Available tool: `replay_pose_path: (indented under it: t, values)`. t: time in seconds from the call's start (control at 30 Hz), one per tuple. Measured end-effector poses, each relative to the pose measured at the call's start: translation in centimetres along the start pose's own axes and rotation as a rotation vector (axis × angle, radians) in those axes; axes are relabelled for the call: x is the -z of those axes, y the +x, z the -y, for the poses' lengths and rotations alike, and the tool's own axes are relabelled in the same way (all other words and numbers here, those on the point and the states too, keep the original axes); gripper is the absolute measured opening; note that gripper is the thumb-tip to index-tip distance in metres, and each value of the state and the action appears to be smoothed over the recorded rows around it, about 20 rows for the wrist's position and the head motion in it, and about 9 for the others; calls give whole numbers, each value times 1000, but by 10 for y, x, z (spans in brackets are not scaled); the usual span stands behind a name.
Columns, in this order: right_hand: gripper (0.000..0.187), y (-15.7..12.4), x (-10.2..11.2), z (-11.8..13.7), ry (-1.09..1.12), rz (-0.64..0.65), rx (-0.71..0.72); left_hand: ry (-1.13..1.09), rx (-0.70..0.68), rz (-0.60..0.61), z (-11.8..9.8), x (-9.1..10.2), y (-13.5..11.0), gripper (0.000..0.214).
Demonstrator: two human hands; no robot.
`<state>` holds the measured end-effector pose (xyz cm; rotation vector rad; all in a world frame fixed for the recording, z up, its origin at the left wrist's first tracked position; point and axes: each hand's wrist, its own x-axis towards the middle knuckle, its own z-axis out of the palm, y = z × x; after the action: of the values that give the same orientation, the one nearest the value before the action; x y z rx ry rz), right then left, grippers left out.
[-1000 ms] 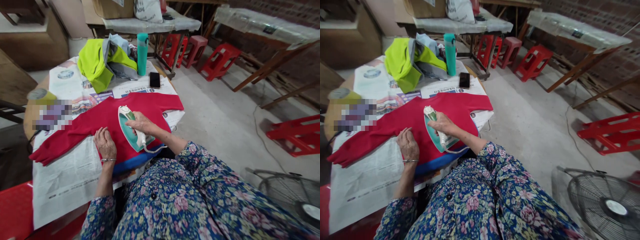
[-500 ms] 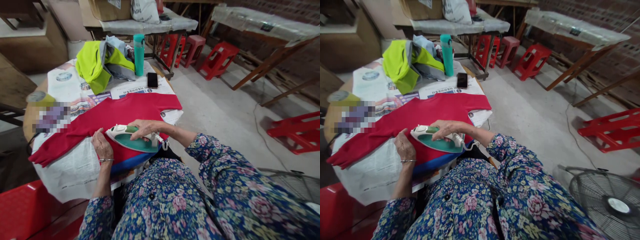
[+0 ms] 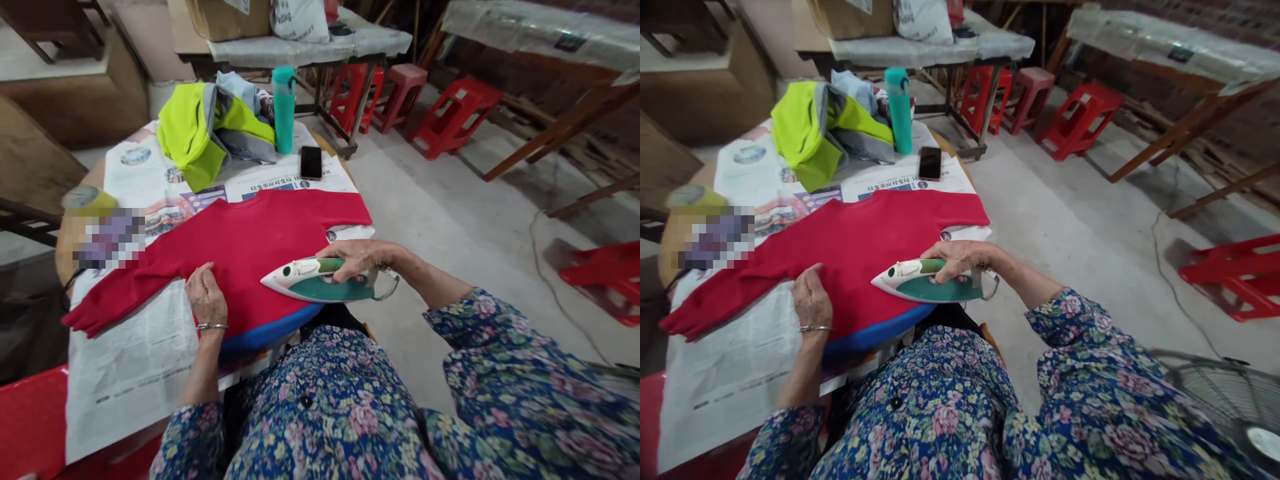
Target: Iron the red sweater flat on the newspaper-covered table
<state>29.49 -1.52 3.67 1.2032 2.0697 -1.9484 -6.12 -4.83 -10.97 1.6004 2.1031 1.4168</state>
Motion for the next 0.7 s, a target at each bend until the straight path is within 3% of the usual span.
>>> replay_pose_path:
  t: [0.13, 0.27, 0.43, 0.5, 0.6, 0.7]
  values:
    - [24, 10, -6, 4, 10, -45, 29, -74, 79, -56, -7, 4, -4, 39]
    - [19, 32, -19, 19, 14, -112, 39, -296, 253, -164, -16, 16, -8, 32]
    - [12, 58, -32, 41, 69, -245, 81, -587, 630, -354, -6, 62, -1, 10]
    - [17, 67, -34, 48, 105, -290, 94, -659, 808, -396, 2, 84, 5, 12]
    - [25, 77, -36, 54, 168, -339, 104, -745, 1005, -384, 11, 108, 17, 17]
    - [27, 84, -36, 55, 221, -365, 102, -758, 1086, -331, 17, 116, 32, 18]
